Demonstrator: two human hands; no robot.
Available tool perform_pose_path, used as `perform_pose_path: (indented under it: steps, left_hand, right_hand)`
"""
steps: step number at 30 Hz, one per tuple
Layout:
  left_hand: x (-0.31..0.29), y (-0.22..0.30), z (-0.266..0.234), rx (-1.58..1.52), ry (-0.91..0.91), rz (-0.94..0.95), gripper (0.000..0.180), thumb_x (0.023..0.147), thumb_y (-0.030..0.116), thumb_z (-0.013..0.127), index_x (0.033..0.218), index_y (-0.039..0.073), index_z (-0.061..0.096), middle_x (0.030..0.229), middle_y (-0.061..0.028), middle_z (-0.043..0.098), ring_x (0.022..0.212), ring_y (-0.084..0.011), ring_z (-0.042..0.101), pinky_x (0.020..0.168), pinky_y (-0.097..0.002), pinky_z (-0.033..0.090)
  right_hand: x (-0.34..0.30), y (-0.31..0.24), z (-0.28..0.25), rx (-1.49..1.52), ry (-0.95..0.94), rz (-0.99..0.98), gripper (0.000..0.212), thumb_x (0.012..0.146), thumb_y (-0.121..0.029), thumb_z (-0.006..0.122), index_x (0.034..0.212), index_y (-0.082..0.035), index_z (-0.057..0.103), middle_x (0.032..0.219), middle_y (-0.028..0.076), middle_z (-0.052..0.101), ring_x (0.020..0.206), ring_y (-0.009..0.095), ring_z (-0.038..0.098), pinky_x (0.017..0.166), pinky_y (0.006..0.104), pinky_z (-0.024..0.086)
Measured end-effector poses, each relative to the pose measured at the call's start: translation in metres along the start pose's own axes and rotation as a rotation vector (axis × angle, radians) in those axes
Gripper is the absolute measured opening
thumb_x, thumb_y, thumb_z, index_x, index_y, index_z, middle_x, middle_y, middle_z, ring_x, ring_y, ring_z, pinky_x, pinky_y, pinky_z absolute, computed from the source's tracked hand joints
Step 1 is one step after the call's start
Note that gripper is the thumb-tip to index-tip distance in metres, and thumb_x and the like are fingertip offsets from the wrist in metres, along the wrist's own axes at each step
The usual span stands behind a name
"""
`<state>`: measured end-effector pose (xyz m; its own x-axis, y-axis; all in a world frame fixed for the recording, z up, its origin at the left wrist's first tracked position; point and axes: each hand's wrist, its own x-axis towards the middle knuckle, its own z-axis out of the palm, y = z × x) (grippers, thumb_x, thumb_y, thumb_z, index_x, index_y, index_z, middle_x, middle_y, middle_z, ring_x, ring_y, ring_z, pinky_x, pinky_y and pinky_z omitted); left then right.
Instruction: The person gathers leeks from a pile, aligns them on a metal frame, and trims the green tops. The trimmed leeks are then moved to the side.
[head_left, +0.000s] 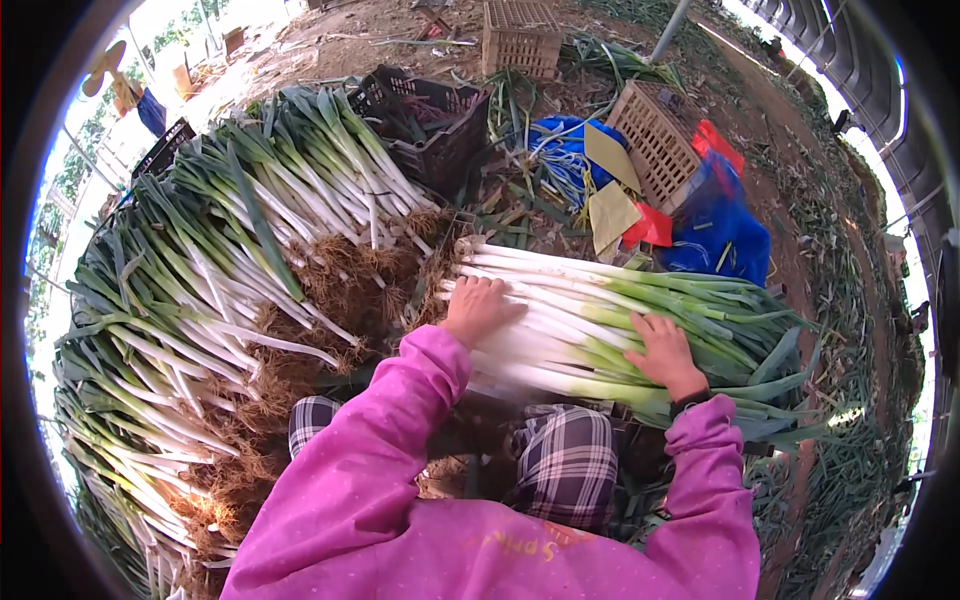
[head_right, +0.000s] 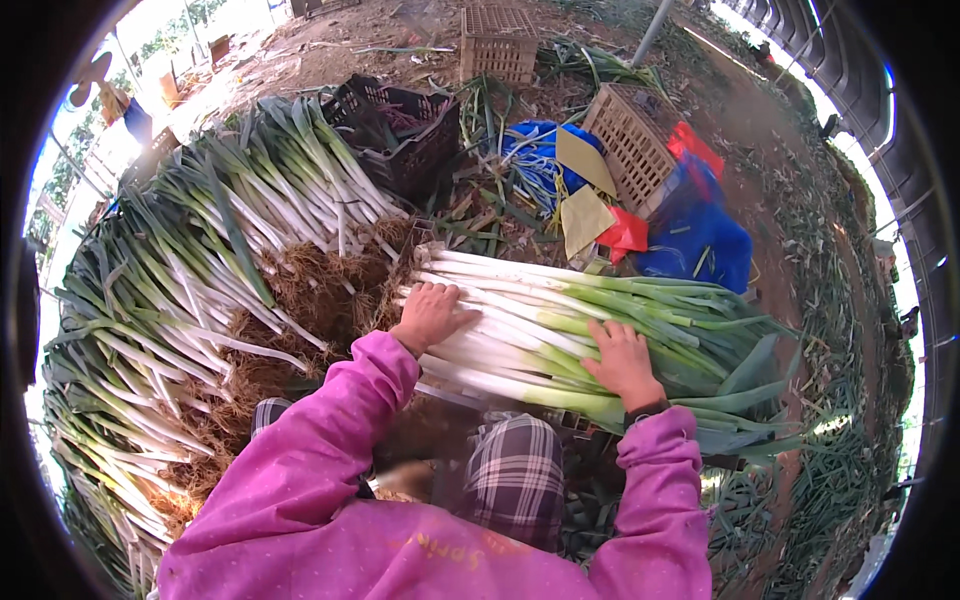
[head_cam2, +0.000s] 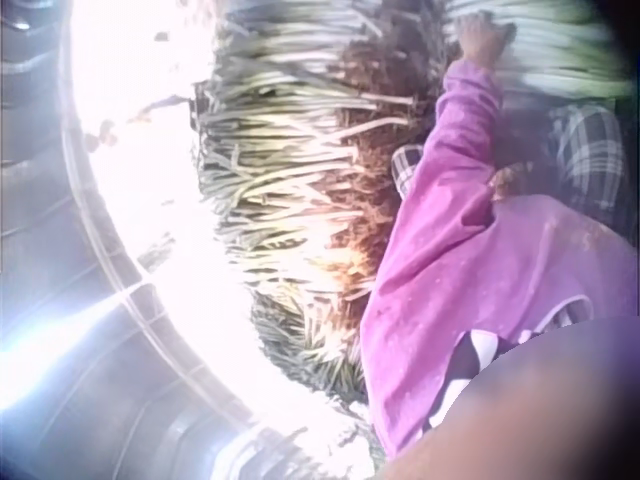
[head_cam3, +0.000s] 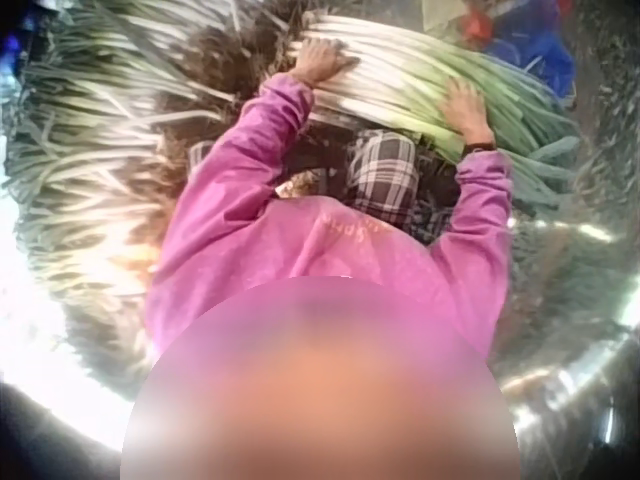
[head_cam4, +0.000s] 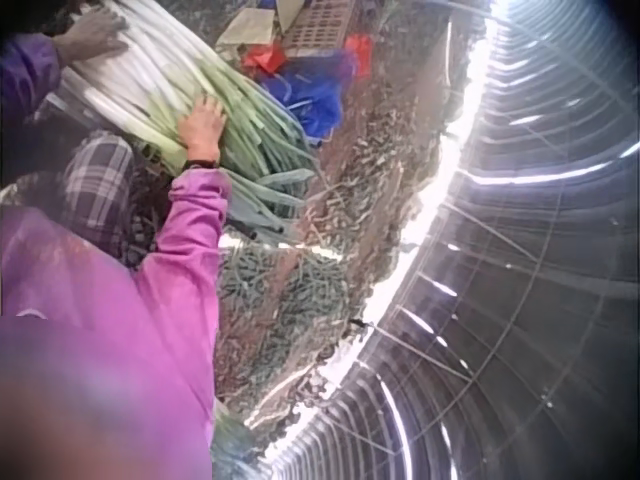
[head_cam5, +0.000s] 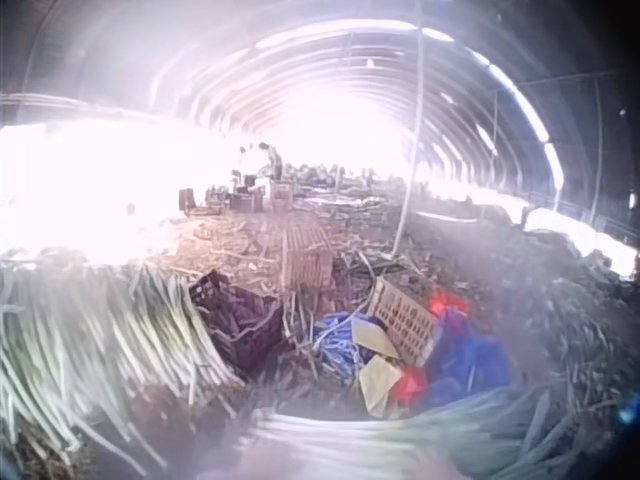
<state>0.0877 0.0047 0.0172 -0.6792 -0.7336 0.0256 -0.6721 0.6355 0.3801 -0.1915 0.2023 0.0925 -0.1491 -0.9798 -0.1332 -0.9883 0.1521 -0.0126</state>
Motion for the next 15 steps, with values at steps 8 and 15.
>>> perform_pose_path:
  steps: [8, 15]
  left_hand:
    - [-0.029, -0.007, -0.007, 0.014, -0.114, 0.002, 0.060, 0.085, 0.062, 0.048, 0.114, 0.014, 0.066, 0.106, -0.0171, 0.064, 0.105, -0.0301, 0.058, 0.090, -0.0455, 0.039]
    - [-0.021, -0.006, -0.012, -0.102, -0.252, -0.024, 0.059, 0.085, 0.061, 0.049, 0.111, 0.010, 0.066, 0.097, -0.0158, 0.065, 0.103, -0.0306, 0.059, 0.091, -0.0440, 0.039]
  right_hand:
    - [-0.012, -0.004, -0.028, 0.137, -0.267, -0.033, 0.073, 0.075, -0.037, 0.073, 0.140, -0.020, 0.044, 0.136, 0.011, 0.045, 0.129, 0.031, 0.040, 0.104, 0.0575, 0.033]
    - [-0.022, -0.019, 0.000, 0.083, -0.052, 0.060, 0.048, 0.083, -0.023, 0.064, 0.129, -0.017, 0.052, 0.130, 0.010, 0.050, 0.124, 0.029, 0.045, 0.098, 0.0560, 0.040]
